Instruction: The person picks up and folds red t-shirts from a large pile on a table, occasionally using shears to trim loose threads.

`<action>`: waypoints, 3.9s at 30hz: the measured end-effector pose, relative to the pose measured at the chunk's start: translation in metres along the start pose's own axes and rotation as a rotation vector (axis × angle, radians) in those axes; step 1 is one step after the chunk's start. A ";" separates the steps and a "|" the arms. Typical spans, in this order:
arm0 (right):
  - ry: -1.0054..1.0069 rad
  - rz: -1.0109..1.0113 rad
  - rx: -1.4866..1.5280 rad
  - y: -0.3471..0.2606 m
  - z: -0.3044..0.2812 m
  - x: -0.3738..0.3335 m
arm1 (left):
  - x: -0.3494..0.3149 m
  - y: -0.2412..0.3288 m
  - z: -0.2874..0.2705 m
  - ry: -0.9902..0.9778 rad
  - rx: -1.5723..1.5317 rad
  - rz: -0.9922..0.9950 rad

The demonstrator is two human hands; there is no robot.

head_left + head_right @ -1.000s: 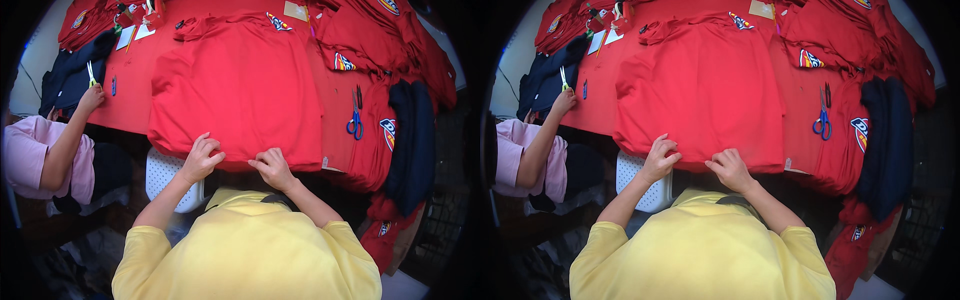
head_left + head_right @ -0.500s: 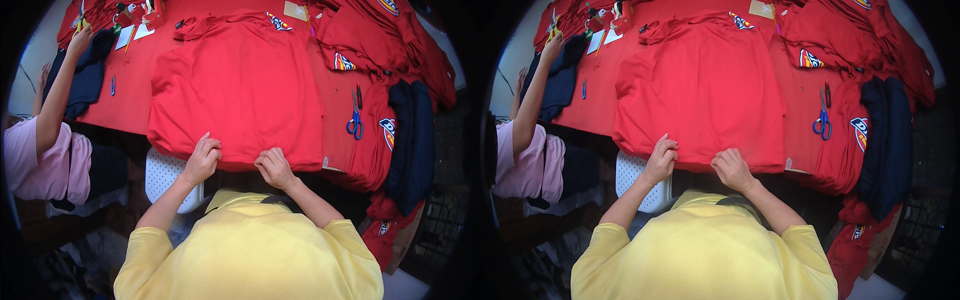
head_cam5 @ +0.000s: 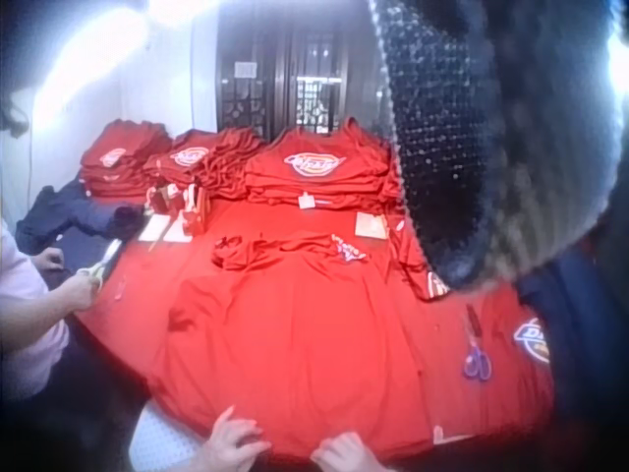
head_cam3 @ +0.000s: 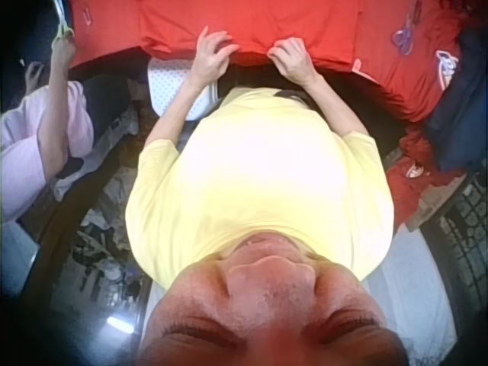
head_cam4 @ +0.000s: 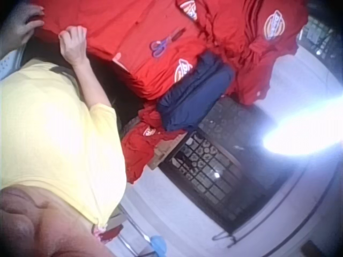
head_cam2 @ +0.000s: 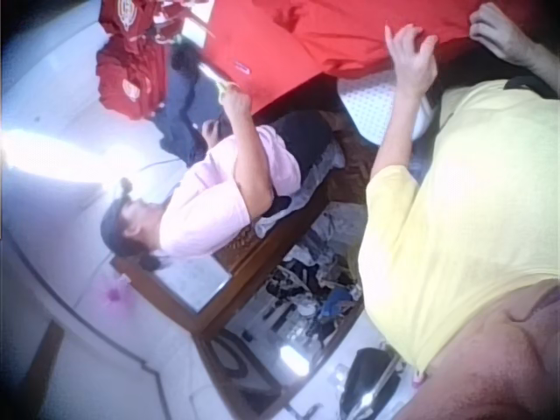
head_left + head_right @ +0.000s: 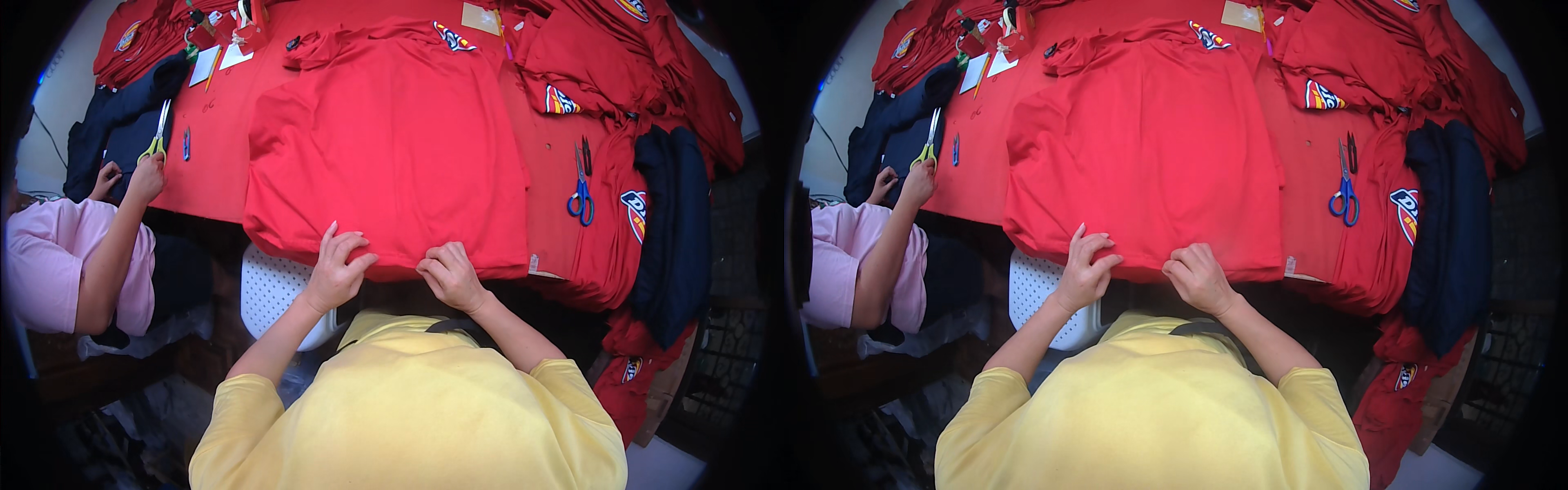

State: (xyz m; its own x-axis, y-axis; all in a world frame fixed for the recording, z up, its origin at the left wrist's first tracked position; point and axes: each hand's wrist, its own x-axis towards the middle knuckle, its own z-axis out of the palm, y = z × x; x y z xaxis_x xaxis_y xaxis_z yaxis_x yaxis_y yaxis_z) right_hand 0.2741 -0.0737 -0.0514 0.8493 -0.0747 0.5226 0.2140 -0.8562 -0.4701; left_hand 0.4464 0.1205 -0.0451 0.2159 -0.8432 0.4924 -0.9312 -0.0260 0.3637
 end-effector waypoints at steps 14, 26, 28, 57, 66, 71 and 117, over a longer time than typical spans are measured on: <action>0.057 0.025 0.010 -0.017 -0.016 0.009 | 0.012 0.053 0.016 0.228 -1.900 -1.329; 0.104 0.737 0.864 0.079 -0.015 0.146 | 0.140 -0.034 0.034 0.404 -1.643 -0.886; 0.094 0.714 0.904 0.108 0.001 0.157 | 0.147 -0.068 0.052 0.396 -1.708 -0.912; 0.037 0.816 1.168 0.129 0.008 0.171 | 0.159 -0.087 0.055 0.435 -1.490 -0.713; 0.232 0.546 0.969 0.138 0.031 0.265 | 0.205 -0.155 0.020 0.413 -1.545 -0.572; 0.176 0.522 0.975 0.146 0.069 0.284 | 0.197 -0.208 0.000 0.370 -1.744 -0.788; -0.117 0.711 0.574 0.096 0.050 0.241 | 0.149 -0.121 0.005 0.481 -1.512 -0.878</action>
State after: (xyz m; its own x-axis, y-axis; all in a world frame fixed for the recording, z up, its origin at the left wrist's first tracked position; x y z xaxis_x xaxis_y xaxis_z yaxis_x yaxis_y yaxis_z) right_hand 0.5235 -0.1482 -0.0059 0.9095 -0.4070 -0.0851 -0.1970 -0.2415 -0.9502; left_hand 0.5902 -0.0043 -0.0196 0.7557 -0.6359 -0.1563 0.4690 0.3590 0.8069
